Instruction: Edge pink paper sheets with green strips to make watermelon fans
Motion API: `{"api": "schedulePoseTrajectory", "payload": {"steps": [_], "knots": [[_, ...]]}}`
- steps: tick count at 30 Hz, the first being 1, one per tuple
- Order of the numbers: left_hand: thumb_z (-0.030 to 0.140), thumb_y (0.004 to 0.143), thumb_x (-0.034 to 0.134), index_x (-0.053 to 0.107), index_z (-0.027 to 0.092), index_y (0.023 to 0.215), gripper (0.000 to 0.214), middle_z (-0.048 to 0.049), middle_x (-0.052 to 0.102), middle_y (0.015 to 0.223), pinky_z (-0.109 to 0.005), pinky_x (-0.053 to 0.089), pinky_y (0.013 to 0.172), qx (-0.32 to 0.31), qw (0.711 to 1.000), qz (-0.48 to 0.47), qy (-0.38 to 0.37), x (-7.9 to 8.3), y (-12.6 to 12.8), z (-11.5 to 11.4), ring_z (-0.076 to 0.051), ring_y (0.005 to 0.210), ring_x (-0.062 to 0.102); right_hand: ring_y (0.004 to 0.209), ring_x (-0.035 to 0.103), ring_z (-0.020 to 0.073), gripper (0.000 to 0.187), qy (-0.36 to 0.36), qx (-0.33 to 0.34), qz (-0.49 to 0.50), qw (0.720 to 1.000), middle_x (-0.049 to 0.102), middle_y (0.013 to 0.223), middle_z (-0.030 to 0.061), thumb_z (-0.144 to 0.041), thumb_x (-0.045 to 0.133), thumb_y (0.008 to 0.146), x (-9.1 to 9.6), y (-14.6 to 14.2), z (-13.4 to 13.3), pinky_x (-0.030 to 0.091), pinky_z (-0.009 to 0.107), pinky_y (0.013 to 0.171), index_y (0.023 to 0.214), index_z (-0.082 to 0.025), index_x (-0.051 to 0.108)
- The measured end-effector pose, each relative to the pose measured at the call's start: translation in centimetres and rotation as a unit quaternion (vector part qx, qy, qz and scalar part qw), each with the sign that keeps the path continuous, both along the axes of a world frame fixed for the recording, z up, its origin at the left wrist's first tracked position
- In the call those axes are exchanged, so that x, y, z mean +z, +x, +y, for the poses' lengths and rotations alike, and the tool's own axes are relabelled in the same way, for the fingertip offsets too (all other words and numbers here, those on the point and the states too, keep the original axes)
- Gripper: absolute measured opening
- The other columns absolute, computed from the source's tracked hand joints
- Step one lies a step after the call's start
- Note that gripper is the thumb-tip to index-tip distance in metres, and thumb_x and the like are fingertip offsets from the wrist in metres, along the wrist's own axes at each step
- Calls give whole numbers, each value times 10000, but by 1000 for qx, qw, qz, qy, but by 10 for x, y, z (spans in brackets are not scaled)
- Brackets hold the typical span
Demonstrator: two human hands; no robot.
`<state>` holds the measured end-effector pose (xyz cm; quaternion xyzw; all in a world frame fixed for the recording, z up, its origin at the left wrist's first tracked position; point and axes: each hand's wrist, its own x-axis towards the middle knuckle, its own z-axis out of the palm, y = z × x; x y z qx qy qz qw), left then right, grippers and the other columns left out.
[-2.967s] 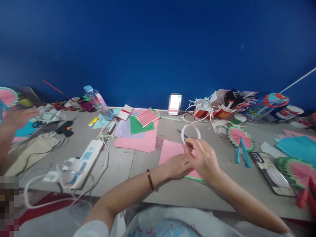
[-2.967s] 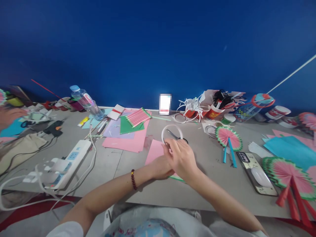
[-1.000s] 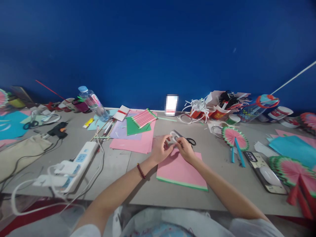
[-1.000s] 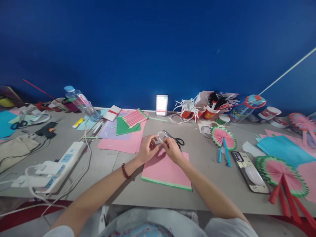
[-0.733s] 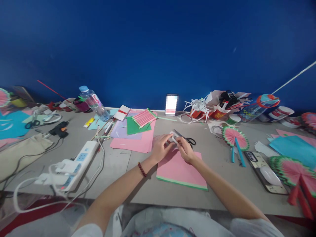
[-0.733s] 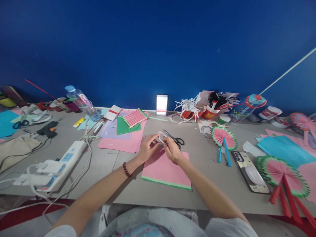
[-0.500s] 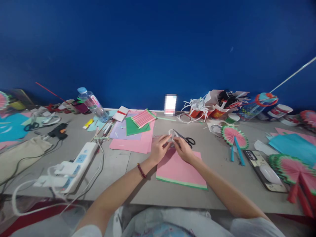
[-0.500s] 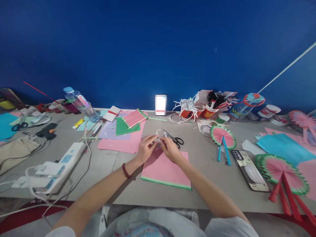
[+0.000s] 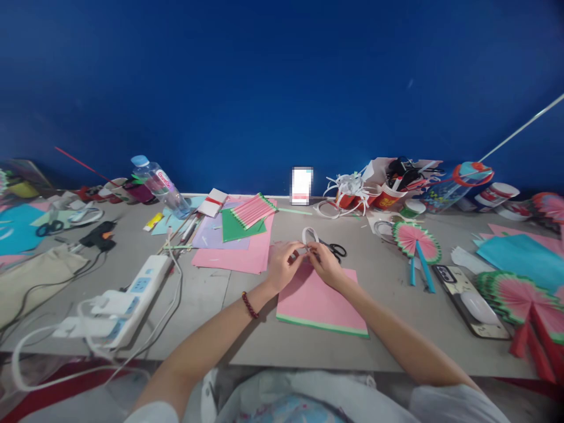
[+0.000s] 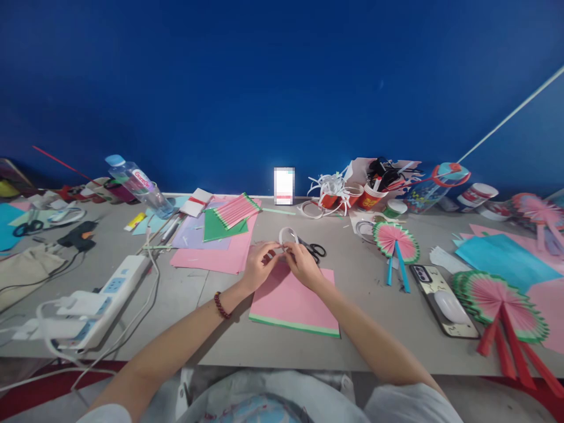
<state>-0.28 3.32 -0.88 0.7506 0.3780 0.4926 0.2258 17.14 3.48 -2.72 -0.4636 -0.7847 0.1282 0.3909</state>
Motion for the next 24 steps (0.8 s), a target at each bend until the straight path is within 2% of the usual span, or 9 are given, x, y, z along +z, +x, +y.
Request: {"api": "schedulePoseTrajectory", "payload": {"steps": [5,8,10,12,14,17,20,22,24], "knots": [[272,882,619,588,207,1022,157,-40,647,994,-221,538,614,-2,999,-27,-28,-1,2,1,-100,690,611,856,606,233,202,18,7,-22,1000,656,886,86,-186,450,909,-1,0,0,502,338,730,1090,-192,540],[249,881,609,592,197,906,60,-46,634,1003,-213,522,602,-10,999,-14,-29,0,2,-1,-104,720,613,847,608,237,181,30,3,-25,999,656,885,92,-200,450,921,1,-1,0,507,345,723,1077,-189,539],[236,889,587,586,191,836,70,-55,627,1045,-217,516,606,-19,999,3,-31,2,2,-3,-109,746,616,847,612,238,169,39,-3,-23,999,657,902,98,-222,445,933,2,-1,0,510,354,726,1070,-195,539],[230,898,559,582,193,844,69,-56,629,1052,-221,511,602,-12,999,9,-32,3,1,-3,-108,739,612,845,615,238,163,52,-13,-17,998,655,912,100,-250,444,943,2,-2,0,511,362,729,1065,-203,540],[218,904,531,580,202,935,60,-44,646,985,-240,519,638,11,999,19,-24,3,0,-1,-125,769,621,824,615,232,162,69,-31,-2,997,651,894,93,-277,447,947,1,-2,-1,512,360,718,1064,-209,538],[144,885,490,557,214,1082,219,-42,669,1019,-315,526,812,8,993,117,5,1,-1,8,-170,940,640,793,618,218,161,101,-68,42,992,648,873,78,-299,453,948,-2,-1,-2,516,350,705,1063,-217,529],[69,852,454,526,197,1188,367,-94,579,1300,-377,493,931,-30,966,254,31,-3,4,22,-214,1159,579,792,626,210,153,116,-91,76,986,654,883,74,-296,458,945,-5,0,-4,522,348,713,1064,-220,517],[86,858,462,498,175,1249,402,-120,501,1395,-399,454,999,-78,944,315,56,-4,9,31,-232,1288,480,795,631,207,151,114,-96,85,985,659,895,77,-289,456,945,-5,0,-5,526,348,715,1067,-219,510],[126,868,482,506,157,1255,389,-123,493,1406,-400,393,1072,-145,919,354,92,-4,15,39,-228,1348,408,805,636,209,162,111,-98,87,985,664,911,84,-291,452,944,-5,1,-5,530,351,719,1078,-216,505]]}}
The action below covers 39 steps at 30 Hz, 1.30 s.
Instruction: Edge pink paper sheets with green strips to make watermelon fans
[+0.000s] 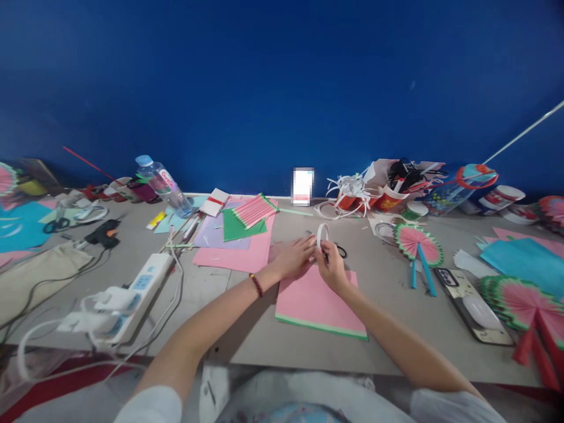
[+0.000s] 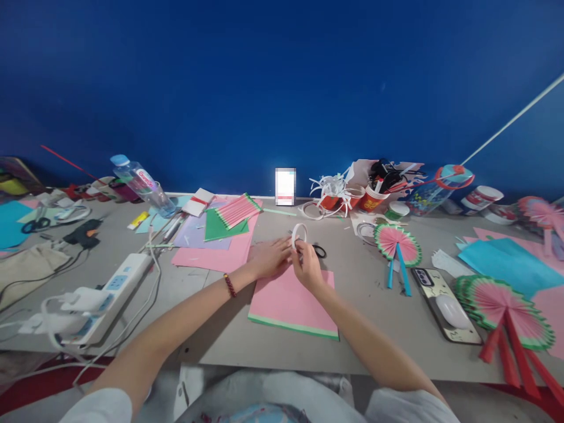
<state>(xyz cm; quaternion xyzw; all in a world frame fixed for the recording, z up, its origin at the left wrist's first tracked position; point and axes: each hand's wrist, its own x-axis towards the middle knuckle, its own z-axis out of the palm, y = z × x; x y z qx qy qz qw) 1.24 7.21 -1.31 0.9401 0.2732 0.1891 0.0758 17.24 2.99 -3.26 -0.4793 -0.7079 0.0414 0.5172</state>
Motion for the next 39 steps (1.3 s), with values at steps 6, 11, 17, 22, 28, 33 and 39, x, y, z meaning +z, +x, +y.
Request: {"api": "schedulePoseTrajectory", "payload": {"steps": [6,11,17,22,28,33,39], "knots": [[192,874,503,571,132,1226,364,-152,546,1348,-444,354,1091,7,999,26,46,1,12,21,-264,1281,477,825,639,212,180,-22,-8,11,1000,662,911,88,-324,451,942,0,0,1,533,349,729,1075,-220,511],[144,875,504,561,150,1240,370,-160,572,1308,-458,423,1014,96,993,-62,36,3,5,35,-272,1212,538,833,640,221,190,-61,-8,29,998,655,927,94,-347,439,947,1,0,2,530,342,693,1068,-226,521],[240,953,457,576,214,1208,282,-65,659,1092,-352,494,927,155,940,-303,-28,24,-8,-2,-187,1048,613,816,613,230,168,-64,-1,7,998,641,846,75,-342,461,939,2,1,5,512,363,721,1000,-231,572],[245,939,502,572,245,1259,328,-63,663,1113,-375,506,901,142,950,-276,-18,24,-9,-39,-204,1025,618,783,590,219,173,-50,-7,-18,999,621,810,59,-343,453,951,6,0,5,491,348,701,976,-229,582],[211,931,516,542,242,1275,346,-62,668,1082,-388,515,917,143,937,-316,-49,17,-6,-46,-195,1028,623,755,562,217,179,-32,6,-38,999,618,775,53,-342,453,956,8,-2,3,468,352,709,967,-222,586],[197,933,498,554,247,1234,310,-56,662,1070,-391,518,912,139,932,-328,-65,19,-7,-48,-186,1002,629,730,546,219,172,-31,19,-55,998,616,743,47,-328,457,953,10,-2,2,451,359,715,967,-223,593],[219,923,519,553,225,1152,231,-53,653,988,-335,543,798,150,918,-352,-100,15,-9,-47,-165,897,635,702,537,211,206,-36,38,-85,995,611,721,44,-329,441,963,15,-3,1,433,363,732,954,-216,613]]}}
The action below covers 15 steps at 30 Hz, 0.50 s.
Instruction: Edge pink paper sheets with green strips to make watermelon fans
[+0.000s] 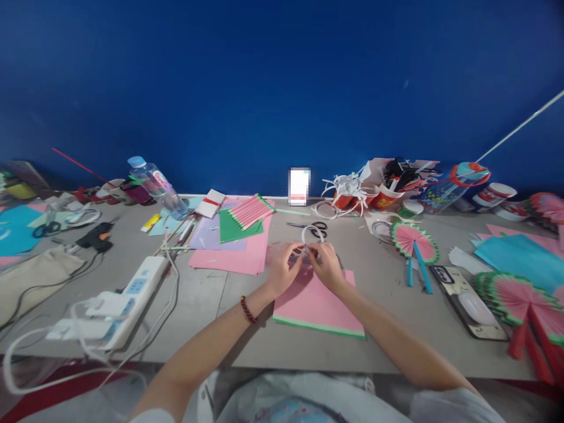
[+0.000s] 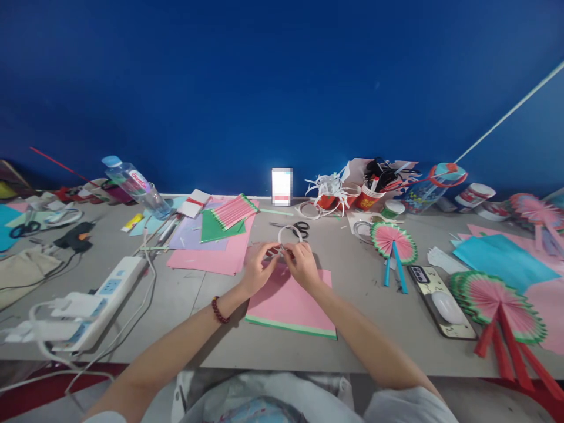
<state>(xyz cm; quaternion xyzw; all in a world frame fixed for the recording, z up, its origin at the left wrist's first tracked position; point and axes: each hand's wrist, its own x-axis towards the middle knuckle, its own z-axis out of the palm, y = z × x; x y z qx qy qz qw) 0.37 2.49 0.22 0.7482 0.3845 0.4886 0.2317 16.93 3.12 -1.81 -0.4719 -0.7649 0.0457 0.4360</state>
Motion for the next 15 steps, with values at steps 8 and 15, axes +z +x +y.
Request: {"api": "schedulePoseTrajectory", "payload": {"steps": [8,15], "knots": [[260,897,580,547,205,1012,132,-37,633,899,-270,539,683,16,999,-36,-24,-3,0,4,-143,802,623,696,537,202,201,11,24,-48,998,607,710,42,-285,438,967,3,-1,-1,427,360,753,929,-209,620],[284,918,541,538,198,864,101,-30,598,863,-257,523,662,2,1000,-15,-16,-3,0,3,-137,779,589,718,553,210,180,4,31,-47,998,623,741,49,-257,453,953,1,-1,1,423,361,758,959,-206,626]]}}
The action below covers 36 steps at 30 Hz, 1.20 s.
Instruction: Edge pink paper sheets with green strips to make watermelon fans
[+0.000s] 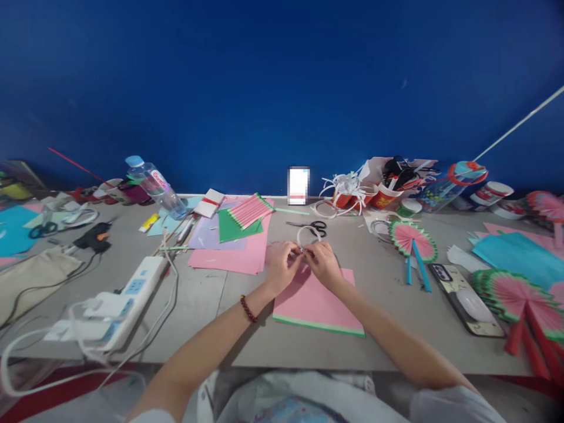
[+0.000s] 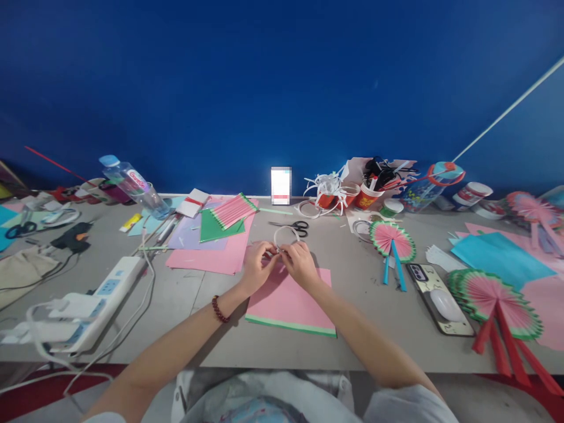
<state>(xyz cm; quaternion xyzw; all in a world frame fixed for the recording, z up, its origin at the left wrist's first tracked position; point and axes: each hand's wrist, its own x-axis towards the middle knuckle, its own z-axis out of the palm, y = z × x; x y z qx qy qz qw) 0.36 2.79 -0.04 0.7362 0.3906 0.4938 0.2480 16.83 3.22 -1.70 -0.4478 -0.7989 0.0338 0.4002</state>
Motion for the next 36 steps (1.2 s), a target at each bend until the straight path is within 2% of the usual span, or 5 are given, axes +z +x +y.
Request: {"api": "schedulePoseTrajectory", "payload": {"steps": [10,16,22,30,36], "knots": [[257,889,580,531,213,1020,146,-32,624,927,-245,530,659,49,997,-51,-5,-10,-1,4,-129,789,620,679,542,198,120,26,-7,0,1000,612,713,36,-212,493,918,4,-4,-4,426,350,744,968,-202,602],[193,893,555,553,216,1001,110,-29,630,920,-247,525,664,30,999,-28,22,-10,-2,4,-134,803,606,706,569,197,138,10,6,-6,1000,630,734,34,-191,478,910,6,-4,-4,439,350,757,961,-215,603],[157,884,565,569,211,949,84,-26,642,887,-297,500,748,70,996,-4,56,-9,-2,3,-159,835,590,694,574,197,143,6,21,0,1000,646,741,36,-183,500,899,3,-4,-3,454,340,734,983,-212,612],[124,901,534,564,210,1075,196,-25,621,907,-278,500,740,37,995,-6,93,-4,-1,1,-124,742,578,716,597,206,208,-22,-11,-2,1000,689,788,46,-137,503,847,-7,-1,0,468,321,717,1010,-209,610],[102,900,510,552,215,1103,236,-31,591,932,-282,515,757,36,995,-9,95,-4,0,2,-128,789,575,694,617,210,255,-112,-88,42,989,670,690,4,-209,524,857,-5,-1,0,468,301,675,1108,-214,567]]}}
